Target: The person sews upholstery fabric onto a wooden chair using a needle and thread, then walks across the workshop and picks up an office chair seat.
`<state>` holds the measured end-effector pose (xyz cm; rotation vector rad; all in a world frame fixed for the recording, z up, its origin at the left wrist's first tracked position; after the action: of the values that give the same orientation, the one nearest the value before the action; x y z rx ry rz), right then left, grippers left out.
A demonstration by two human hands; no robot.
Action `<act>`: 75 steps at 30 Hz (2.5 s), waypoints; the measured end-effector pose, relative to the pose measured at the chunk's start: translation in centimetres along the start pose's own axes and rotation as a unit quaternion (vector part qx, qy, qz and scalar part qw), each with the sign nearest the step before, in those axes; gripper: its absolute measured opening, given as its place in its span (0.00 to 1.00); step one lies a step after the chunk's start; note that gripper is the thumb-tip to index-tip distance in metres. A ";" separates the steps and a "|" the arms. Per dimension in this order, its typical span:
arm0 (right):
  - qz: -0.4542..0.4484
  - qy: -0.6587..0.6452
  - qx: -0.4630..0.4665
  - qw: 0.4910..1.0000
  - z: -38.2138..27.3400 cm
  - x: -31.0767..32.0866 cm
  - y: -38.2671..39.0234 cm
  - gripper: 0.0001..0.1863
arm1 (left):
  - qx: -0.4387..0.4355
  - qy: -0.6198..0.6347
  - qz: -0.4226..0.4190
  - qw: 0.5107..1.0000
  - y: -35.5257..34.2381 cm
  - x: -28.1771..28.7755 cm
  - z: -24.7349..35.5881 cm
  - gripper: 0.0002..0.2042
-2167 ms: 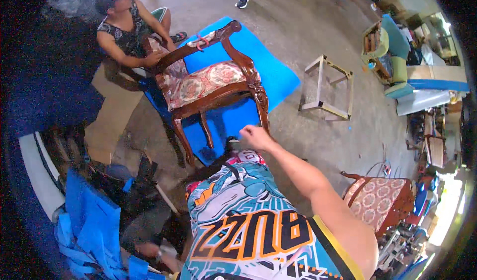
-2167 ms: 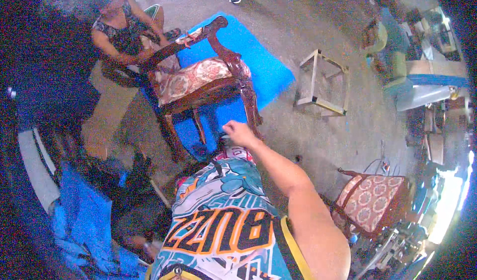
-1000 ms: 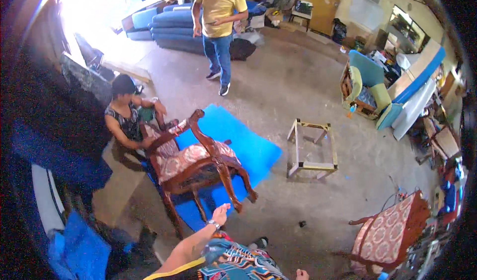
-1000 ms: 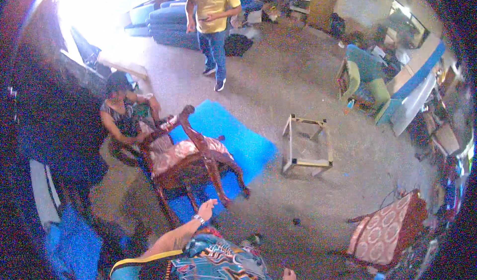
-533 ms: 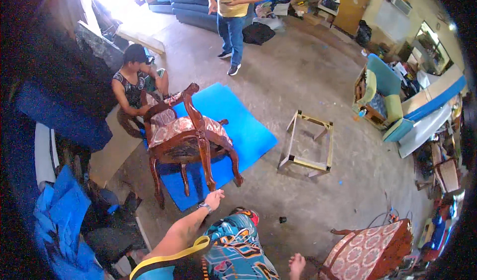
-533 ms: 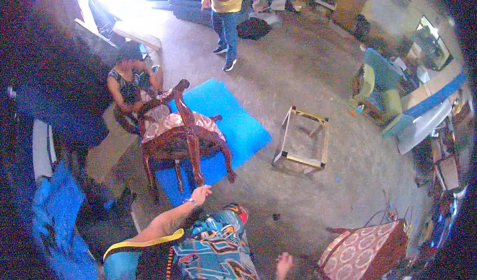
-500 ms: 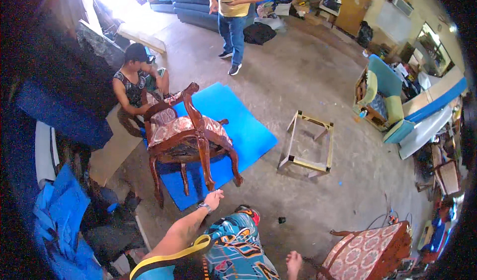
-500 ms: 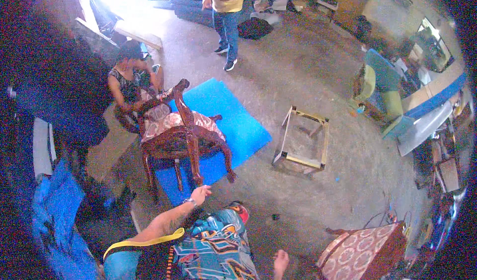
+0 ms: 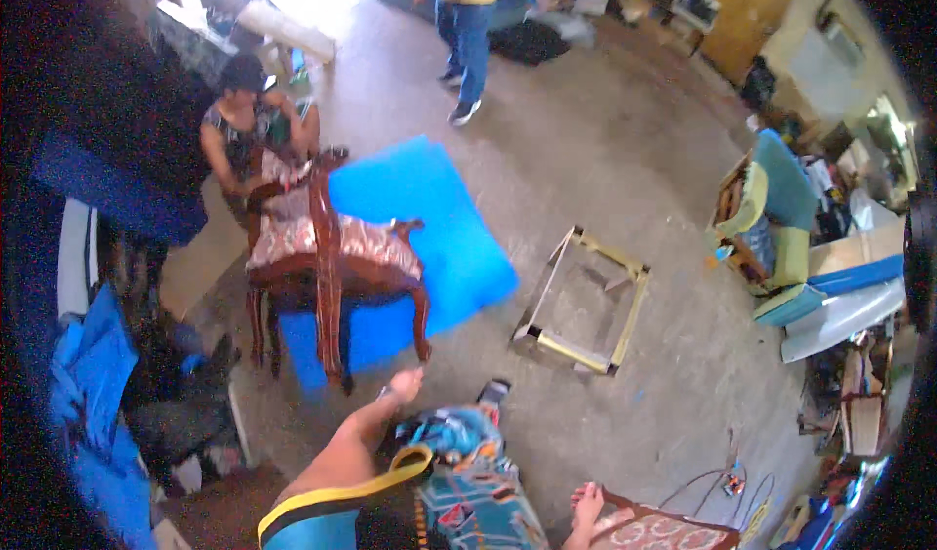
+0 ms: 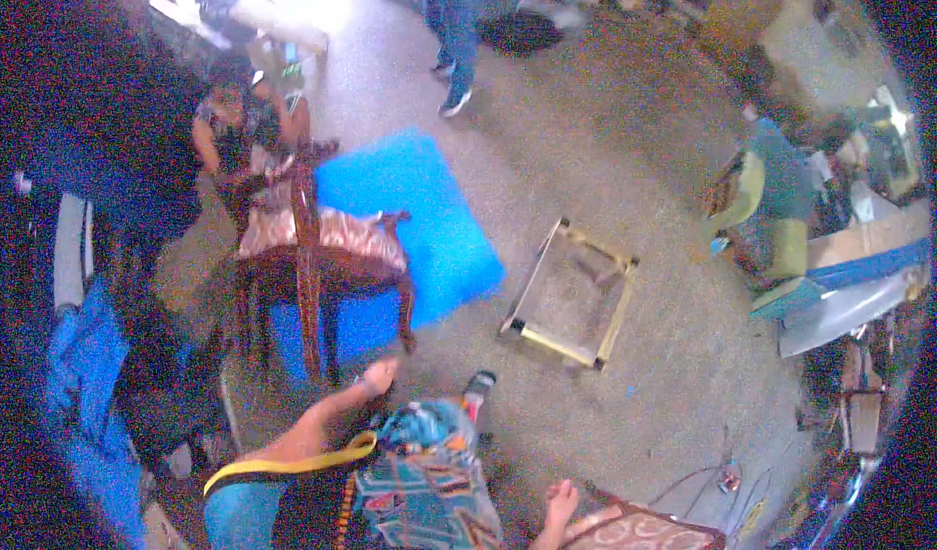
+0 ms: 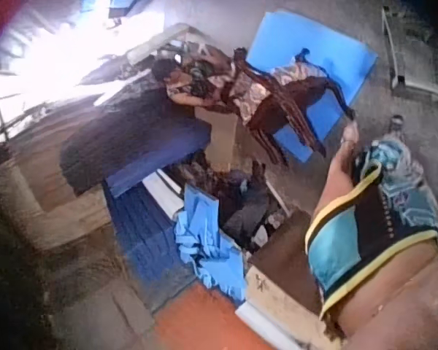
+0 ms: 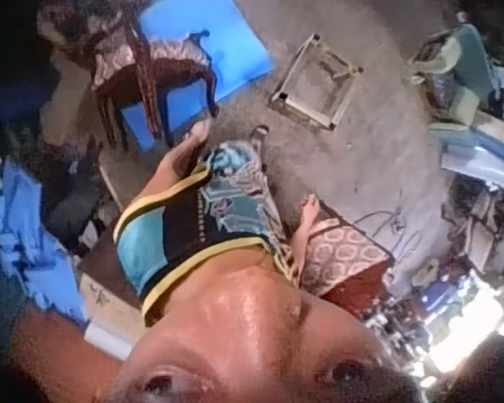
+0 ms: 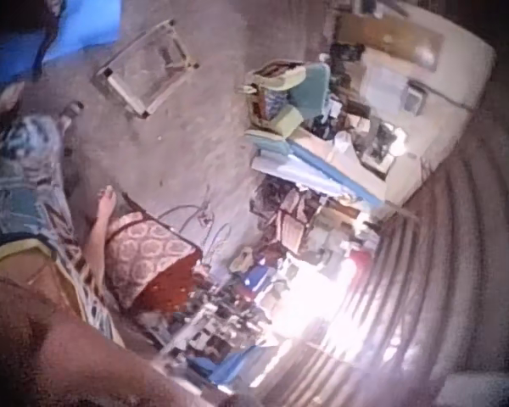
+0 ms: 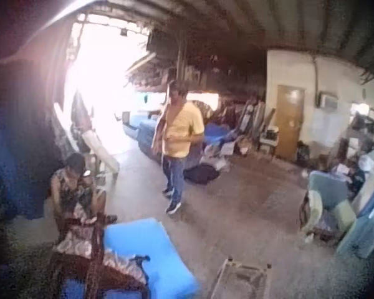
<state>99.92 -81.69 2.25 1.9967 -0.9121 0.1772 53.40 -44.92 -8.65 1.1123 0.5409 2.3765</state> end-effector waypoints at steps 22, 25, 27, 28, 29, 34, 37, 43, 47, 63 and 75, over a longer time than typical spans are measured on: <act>-0.136 0.237 -0.036 0.961 -20.4 16.2 -34.4 0.20 | 0.218 0.018 0.227 0.949 -5.8 -5.7 14.1 0.24; -0.183 0.207 -0.026 0.961 -23.3 20.9 -46.2 0.23 | 0.276 0.217 0.297 0.888 -4.1 -10.7 20.7 0.24; -0.178 0.213 -0.011 0.961 -26.0 24.3 -54.1 0.21 | 0.228 0.262 0.346 0.872 -4.3 -13.5 28.6 0.24; -0.177 0.189 -0.049 0.965 -27.1 26.3 -57.8 0.19 | 0.239 0.283 0.342 0.864 -4.0 -15.2 32.0 0.24; -0.142 0.177 -0.090 0.970 -28.0 28.6 -61.2 0.18 | 0.248 0.279 0.322 0.870 -3.9 -16.9 35.6 0.25; -0.156 0.133 -0.016 0.978 -33.2 32.3 -69.5 0.15 | 0.218 0.246 0.273 0.904 -4.3 -21.3 48.4 0.24; -0.169 0.193 -0.044 0.965 -33.5 31.6 -68.5 0.14 | 0.233 0.221 0.249 0.914 -4.4 -22.2 51.2 0.24; -0.257 0.369 0.054 0.892 -37.4 27.4 -65.6 0.16 | 0.251 0.241 0.298 0.889 -4.6 -26.0 48.2 0.25; -0.268 0.349 0.127 0.889 -42.1 26.4 -69.0 0.15 | 0.347 0.307 0.319 0.827 -2.6 -32.6 44.1 0.24; -0.294 0.187 0.158 0.924 -82.4 18.9 -101.2 0.08 | 0.358 0.164 0.239 0.888 -34.1 -30.6 73.7 0.21; -0.513 0.163 0.193 0.820 -102.3 6.6 -80.8 0.16 | -0.122 0.468 0.101 0.869 -74.1 -13.9 112.4 0.26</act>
<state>180.53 20.74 9.73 2.4499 0.5262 0.0793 167.46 25.32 11.01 -0.1829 0.3973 2.9717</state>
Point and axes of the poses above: each hand's wrist, its own y-axis away from the middle knuckle, its own x-axis out of the back of the hand, z = x × y, the point moved 9 cm from there along -y, towards the middle knuckle, and after that the axes turned 4 degrees about -x, right-handed, at the moved point
